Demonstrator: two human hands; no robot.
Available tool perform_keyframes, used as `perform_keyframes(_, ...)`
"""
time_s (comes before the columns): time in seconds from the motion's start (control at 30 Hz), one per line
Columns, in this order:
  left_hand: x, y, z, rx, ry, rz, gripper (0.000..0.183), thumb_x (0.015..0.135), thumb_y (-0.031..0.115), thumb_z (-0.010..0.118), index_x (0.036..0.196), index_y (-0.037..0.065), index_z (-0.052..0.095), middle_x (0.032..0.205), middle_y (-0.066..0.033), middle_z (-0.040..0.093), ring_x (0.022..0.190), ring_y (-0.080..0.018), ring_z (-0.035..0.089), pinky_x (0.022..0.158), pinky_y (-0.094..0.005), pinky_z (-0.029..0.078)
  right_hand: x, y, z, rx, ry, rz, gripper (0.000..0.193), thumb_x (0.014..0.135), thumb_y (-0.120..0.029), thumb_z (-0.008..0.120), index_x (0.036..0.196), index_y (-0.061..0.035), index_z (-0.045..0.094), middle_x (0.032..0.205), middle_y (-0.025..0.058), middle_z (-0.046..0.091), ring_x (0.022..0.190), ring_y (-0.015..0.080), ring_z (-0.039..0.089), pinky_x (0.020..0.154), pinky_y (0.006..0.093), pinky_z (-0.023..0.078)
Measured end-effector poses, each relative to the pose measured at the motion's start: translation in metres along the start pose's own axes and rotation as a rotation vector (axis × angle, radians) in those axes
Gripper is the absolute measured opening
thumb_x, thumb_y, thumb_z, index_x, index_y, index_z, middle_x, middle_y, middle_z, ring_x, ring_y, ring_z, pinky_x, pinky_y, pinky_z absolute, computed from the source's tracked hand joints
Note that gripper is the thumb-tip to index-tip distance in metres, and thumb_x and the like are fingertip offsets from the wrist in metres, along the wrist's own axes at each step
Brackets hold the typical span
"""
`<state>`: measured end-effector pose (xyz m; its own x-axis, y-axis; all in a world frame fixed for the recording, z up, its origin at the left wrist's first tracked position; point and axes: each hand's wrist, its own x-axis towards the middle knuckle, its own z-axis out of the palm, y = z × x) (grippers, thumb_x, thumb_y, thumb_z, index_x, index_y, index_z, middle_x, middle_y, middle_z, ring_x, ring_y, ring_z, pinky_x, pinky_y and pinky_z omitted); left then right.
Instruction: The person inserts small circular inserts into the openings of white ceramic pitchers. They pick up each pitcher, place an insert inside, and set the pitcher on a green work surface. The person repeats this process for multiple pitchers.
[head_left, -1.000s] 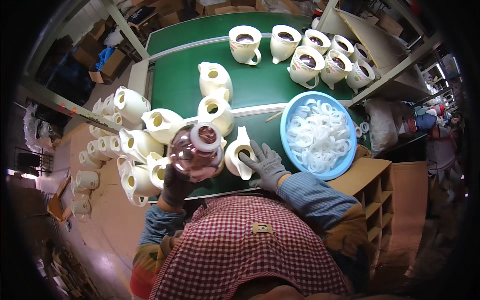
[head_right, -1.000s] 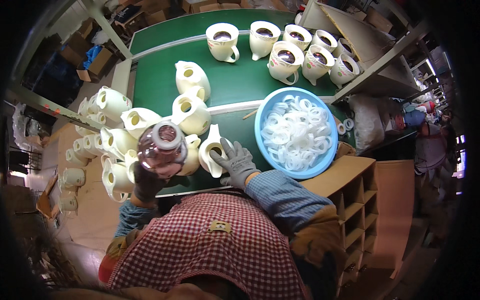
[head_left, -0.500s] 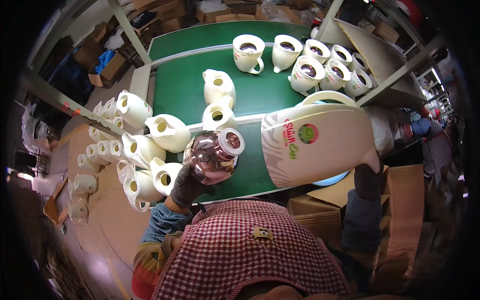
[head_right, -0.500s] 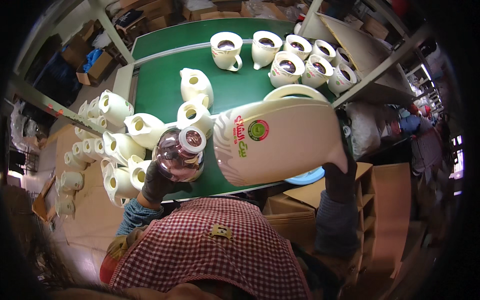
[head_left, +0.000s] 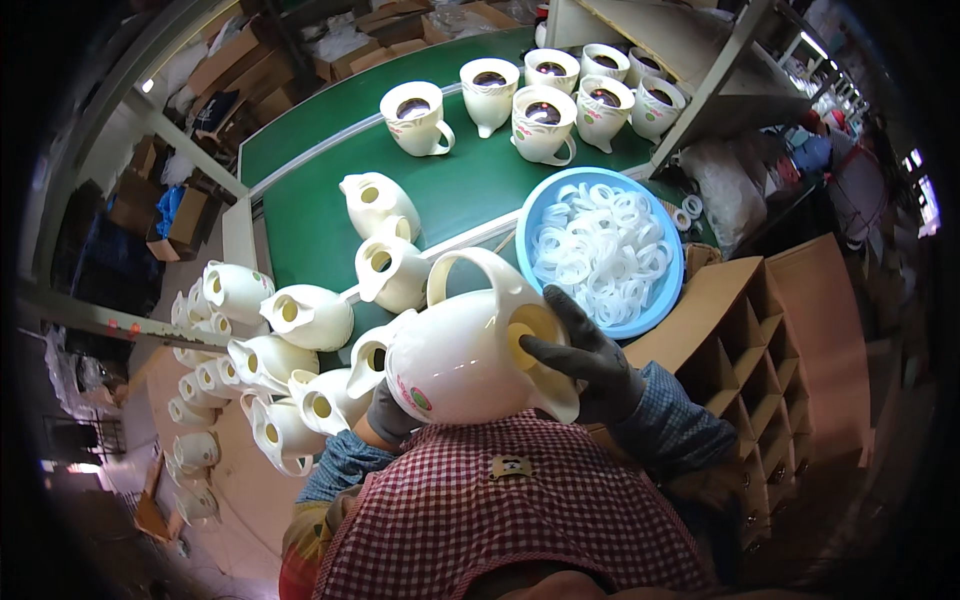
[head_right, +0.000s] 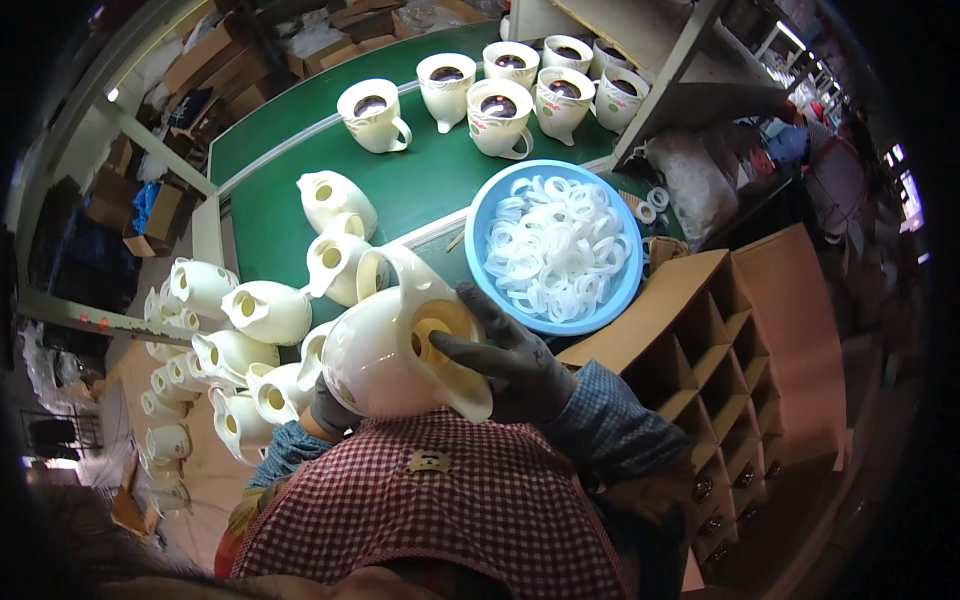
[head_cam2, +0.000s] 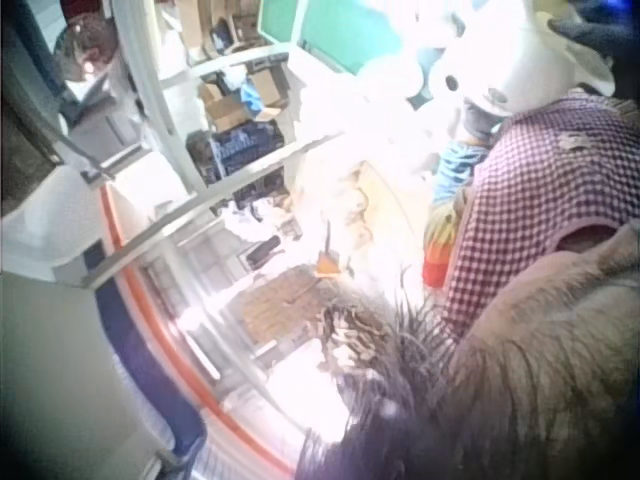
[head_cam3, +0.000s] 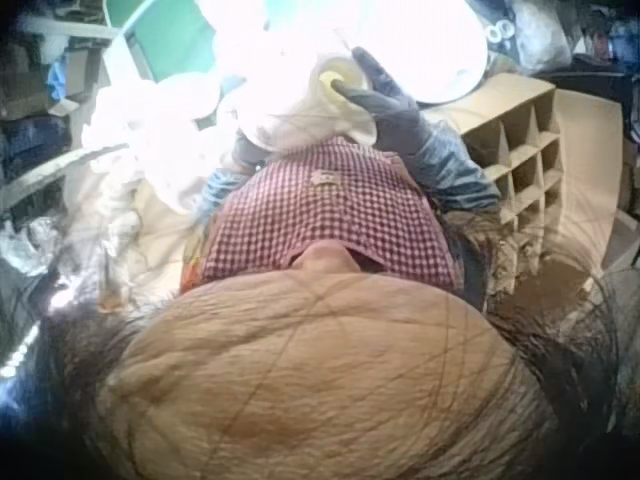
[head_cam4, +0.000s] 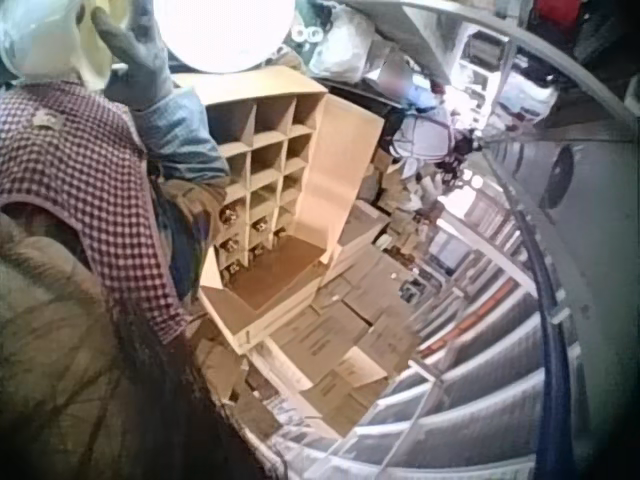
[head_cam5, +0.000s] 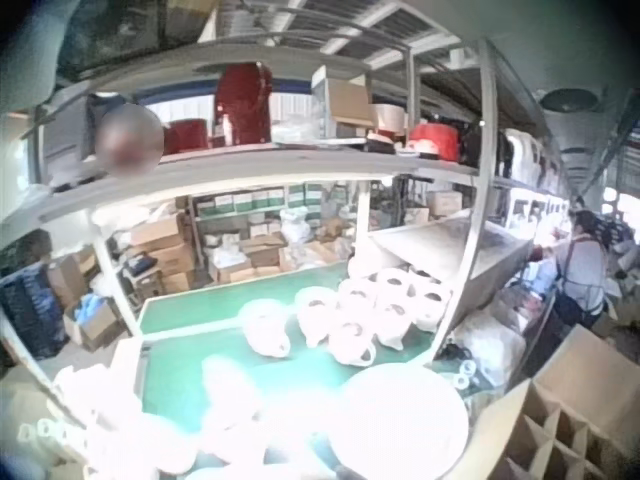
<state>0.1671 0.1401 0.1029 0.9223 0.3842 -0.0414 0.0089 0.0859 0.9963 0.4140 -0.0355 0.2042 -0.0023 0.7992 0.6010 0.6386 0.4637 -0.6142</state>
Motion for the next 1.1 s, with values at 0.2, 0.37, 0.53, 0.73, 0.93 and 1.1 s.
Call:
perform_keyframes(0.2, 0.020, 0.009, 0.006, 0.017, -0.108, -0.039, 0.069, 0.096, 0.024, 0.073, 0.155, 0.010, 0.040, 0.151, -0.0127, 0.049, 0.138, -0.0251, 0.049, 0.117, -0.0402, 0.041, -0.005, 0.006, 0.011, 0.052, 0.040, 0.016, 0.077, 0.075, -0.017, 0.091, 0.144, -0.0151, 0.057, 0.157, 0.0360, 0.035, 0.143, 0.0488, 0.045, 0.112, 0.0505, 0.046)
perform_keyframes(0.37, 0.028, 0.033, 0.014, 0.169, -0.106, 0.049, 0.066, 0.095, 0.021, 0.074, 0.152, 0.009, 0.043, 0.147, -0.0136, 0.053, 0.134, -0.0240, 0.053, 0.112, -0.0386, 0.046, -0.004, 0.006, 0.011, 0.020, 0.037, 0.041, 0.079, 0.075, -0.017, 0.091, 0.146, -0.0144, 0.055, 0.154, 0.0370, 0.039, 0.140, 0.0492, 0.048, 0.110, 0.0502, 0.048)
perform_keyframes(0.53, 0.042, 0.061, 0.023, 0.310, -0.107, -0.077, 0.063, 0.097, 0.021, 0.072, 0.152, 0.008, 0.044, 0.147, -0.0132, 0.054, 0.133, -0.0239, 0.055, 0.112, -0.0377, 0.047, -0.004, 0.004, 0.008, 0.085, 0.051, 0.142, 0.085, 0.075, -0.021, 0.092, 0.149, -0.0089, 0.051, 0.152, 0.0358, 0.043, 0.139, 0.0482, 0.049, 0.110, 0.0504, 0.048)
perform_keyframes(0.73, 0.052, 0.054, 0.029, 0.622, 0.022, 0.215, 0.064, 0.080, 0.023, 0.087, 0.136, 0.008, 0.059, 0.126, -0.0117, 0.066, 0.117, -0.0262, 0.064, 0.099, -0.0381, 0.053, -0.009, 0.010, 0.009, 0.132, 0.110, 0.175, 0.093, 0.075, -0.028, 0.092, 0.152, -0.0024, 0.047, 0.150, 0.0333, 0.047, 0.141, 0.0463, 0.048, 0.112, 0.0517, 0.045)
perform_keyframes(0.93, 0.058, 0.044, 0.018, 0.686, -0.117, 0.174, 0.070, 0.089, 0.029, 0.080, 0.149, 0.011, 0.049, 0.142, -0.0122, 0.058, 0.130, -0.0269, 0.057, 0.109, -0.0392, 0.047, -0.008, 0.007, 0.009, 0.068, 0.107, 0.158, 0.093, 0.074, -0.027, 0.092, 0.152, -0.0046, 0.048, 0.151, 0.0329, 0.047, 0.140, 0.0457, 0.049, 0.113, 0.0518, 0.045)
perform_keyframes(1.1, 0.052, 0.025, 0.010, 0.456, -0.137, 0.098, 0.071, 0.091, 0.029, 0.078, 0.151, 0.008, 0.046, 0.145, -0.0115, 0.057, 0.132, -0.0262, 0.056, 0.111, -0.0385, 0.046, -0.006, 0.000, 0.006, 0.040, 0.072, 0.175, 0.091, 0.075, -0.026, 0.091, 0.152, -0.0054, 0.047, 0.152, 0.0314, 0.047, 0.139, 0.0468, 0.050, 0.112, 0.0517, 0.046)
